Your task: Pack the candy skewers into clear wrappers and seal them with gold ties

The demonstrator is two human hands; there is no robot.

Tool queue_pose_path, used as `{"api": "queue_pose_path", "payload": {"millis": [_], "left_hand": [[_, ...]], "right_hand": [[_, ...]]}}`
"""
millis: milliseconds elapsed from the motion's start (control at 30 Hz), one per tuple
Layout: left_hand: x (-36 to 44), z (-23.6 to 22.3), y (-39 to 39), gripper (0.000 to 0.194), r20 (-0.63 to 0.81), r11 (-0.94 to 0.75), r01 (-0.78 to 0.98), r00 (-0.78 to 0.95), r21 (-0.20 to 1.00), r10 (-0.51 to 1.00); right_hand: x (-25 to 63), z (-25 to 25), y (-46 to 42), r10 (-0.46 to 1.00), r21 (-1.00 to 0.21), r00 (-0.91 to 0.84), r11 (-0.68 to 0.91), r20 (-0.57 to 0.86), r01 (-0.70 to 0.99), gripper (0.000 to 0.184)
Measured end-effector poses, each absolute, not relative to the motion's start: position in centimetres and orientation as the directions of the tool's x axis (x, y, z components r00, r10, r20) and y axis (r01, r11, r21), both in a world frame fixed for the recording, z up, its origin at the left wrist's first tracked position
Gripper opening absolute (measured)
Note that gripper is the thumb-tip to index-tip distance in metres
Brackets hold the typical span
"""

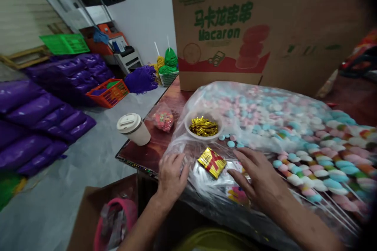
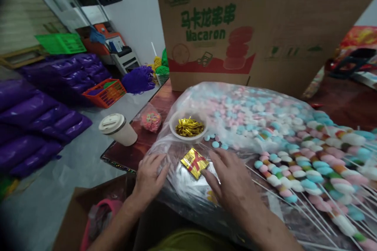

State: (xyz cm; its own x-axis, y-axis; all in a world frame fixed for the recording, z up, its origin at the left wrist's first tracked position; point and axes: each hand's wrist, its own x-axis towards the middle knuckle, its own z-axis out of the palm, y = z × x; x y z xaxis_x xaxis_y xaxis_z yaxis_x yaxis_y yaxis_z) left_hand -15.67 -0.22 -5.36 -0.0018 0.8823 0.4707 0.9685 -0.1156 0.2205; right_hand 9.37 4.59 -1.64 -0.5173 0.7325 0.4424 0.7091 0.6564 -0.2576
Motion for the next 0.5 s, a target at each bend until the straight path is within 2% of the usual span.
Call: {"api": "queue_pose_path", "payload": {"millis": [133, 233, 300, 400, 500], "left_hand": [[-15.3, -4.6, 0.5, 0.027, 0.557, -0.057, 0.975, -0.073, 0.213, 0.827], [-14.7, -4.0, 1.4, 0.026, 0.593, -0.131, 0.975, -0.001, 0.179, 0.805], [-14.3, -3.8, 1.7, 0.023, 0.612, -0.222, 0.962, 0.081, 0.158, 0.787], [-13.6, -4.5, 1.9, 0.015, 0.629, -0.392, 0.908, 0.222, 0.144, 0.745], [-13.1, -6.0, 2.0, 0.021, 0.663, -0.45, 0.863, 0.201, 0.228, 0.721]], "right_hand": [[5.8, -0.4, 5.1, 0.713, -0.231, -0.574, 0.686, 0.404, 0.69, 0.028], [5.3, -1.3, 3.9, 0.74, -0.271, -0.565, 0.665, 0.365, 0.696, 0.023], [6.4, -2.0, 3.2, 0.791, -0.27, -0.512, 0.601, 0.334, 0.752, 0.028], [12.5, -2.4, 2.1, 0.931, -0.216, -0.199, 0.271, 0.305, 0.938, 0.037], [23.7, -2.0, -1.2, 0.914, -0.181, 0.234, -0.181, 0.332, 0.967, 0.05]]}}
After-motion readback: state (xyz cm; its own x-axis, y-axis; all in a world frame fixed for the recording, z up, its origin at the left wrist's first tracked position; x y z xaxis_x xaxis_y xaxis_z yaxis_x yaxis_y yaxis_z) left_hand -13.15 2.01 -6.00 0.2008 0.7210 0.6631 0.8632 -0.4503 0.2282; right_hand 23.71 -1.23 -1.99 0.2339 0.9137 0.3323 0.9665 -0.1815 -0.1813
